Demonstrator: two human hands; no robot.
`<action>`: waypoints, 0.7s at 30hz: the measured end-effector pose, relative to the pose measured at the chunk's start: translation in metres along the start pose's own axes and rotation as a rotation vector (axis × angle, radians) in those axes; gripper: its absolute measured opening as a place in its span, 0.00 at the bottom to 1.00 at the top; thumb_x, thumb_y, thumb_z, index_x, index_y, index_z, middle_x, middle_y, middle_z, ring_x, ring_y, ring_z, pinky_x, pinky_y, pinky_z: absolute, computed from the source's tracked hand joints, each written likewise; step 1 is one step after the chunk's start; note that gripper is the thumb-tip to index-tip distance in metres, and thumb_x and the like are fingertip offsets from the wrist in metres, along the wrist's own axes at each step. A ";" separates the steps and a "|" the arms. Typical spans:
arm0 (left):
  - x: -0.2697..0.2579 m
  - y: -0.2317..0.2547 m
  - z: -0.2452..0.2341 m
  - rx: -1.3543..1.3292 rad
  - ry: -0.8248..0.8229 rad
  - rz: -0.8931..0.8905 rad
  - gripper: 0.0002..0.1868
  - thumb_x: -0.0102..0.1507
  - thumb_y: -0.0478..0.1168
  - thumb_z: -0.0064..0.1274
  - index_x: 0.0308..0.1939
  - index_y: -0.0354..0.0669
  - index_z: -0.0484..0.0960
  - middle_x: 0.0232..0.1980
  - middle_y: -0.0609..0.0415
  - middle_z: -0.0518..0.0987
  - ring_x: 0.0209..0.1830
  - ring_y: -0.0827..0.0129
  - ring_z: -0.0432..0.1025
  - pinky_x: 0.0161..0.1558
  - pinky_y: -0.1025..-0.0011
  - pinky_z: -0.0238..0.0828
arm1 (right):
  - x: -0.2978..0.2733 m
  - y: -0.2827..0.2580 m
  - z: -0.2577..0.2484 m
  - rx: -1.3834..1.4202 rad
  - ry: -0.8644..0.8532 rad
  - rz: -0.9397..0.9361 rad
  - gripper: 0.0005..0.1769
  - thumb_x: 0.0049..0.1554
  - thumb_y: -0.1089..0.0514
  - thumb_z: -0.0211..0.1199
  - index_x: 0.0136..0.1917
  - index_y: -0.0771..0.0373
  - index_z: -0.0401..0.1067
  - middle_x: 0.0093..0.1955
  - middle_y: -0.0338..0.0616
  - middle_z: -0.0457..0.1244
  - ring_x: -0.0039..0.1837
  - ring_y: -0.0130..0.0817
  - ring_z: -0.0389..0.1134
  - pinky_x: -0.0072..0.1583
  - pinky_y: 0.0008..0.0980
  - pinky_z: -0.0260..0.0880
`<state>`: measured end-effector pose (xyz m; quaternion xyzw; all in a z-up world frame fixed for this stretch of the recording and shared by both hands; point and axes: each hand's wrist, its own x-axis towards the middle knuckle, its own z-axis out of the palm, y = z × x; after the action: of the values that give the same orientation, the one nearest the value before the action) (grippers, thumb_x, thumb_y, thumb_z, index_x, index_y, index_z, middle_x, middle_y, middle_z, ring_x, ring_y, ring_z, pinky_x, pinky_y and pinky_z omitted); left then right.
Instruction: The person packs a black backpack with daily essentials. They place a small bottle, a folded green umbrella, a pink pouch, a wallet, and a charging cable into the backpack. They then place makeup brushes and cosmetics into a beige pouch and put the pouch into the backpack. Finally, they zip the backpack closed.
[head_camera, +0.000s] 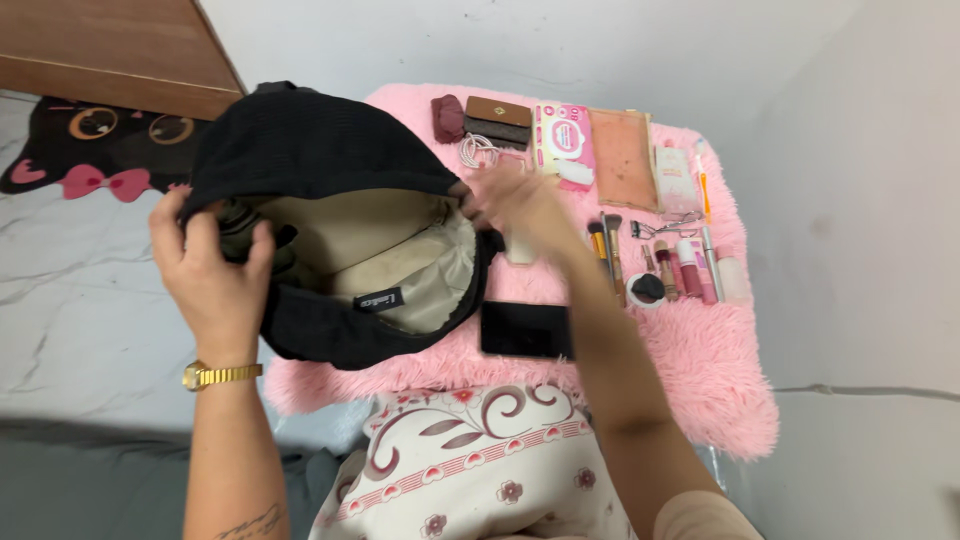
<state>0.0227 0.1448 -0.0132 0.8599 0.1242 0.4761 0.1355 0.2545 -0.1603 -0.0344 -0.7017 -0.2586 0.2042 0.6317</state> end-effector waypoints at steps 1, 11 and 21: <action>-0.002 -0.001 0.000 0.008 -0.006 0.004 0.19 0.63 0.33 0.68 0.54 0.31 0.78 0.69 0.40 0.69 0.70 0.44 0.66 0.71 0.57 0.66 | 0.020 0.016 -0.032 0.065 0.132 -0.334 0.15 0.55 0.69 0.53 0.54 0.66 0.75 0.49 0.41 0.69 0.49 0.28 0.71 0.50 0.30 0.72; -0.010 0.001 0.004 0.062 -0.012 -0.027 0.17 0.65 0.33 0.68 0.53 0.32 0.77 0.66 0.43 0.69 0.64 0.49 0.68 0.67 0.61 0.69 | 0.127 0.139 -0.136 -1.173 0.578 0.321 0.42 0.54 0.30 0.67 0.58 0.73 0.70 0.58 0.62 0.65 0.60 0.56 0.66 0.54 0.51 0.70; -0.015 -0.005 0.003 0.084 -0.010 -0.036 0.17 0.65 0.34 0.70 0.49 0.32 0.77 0.66 0.44 0.69 0.63 0.51 0.69 0.65 0.62 0.71 | 0.123 0.087 -0.131 -0.801 0.506 0.616 0.51 0.36 0.28 0.77 0.61 0.66 0.73 0.62 0.53 0.69 0.62 0.45 0.72 0.61 0.42 0.71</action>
<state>0.0169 0.1439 -0.0287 0.8649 0.1588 0.4638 0.1082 0.4399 -0.1924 -0.1006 -0.9568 0.0604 0.0905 0.2697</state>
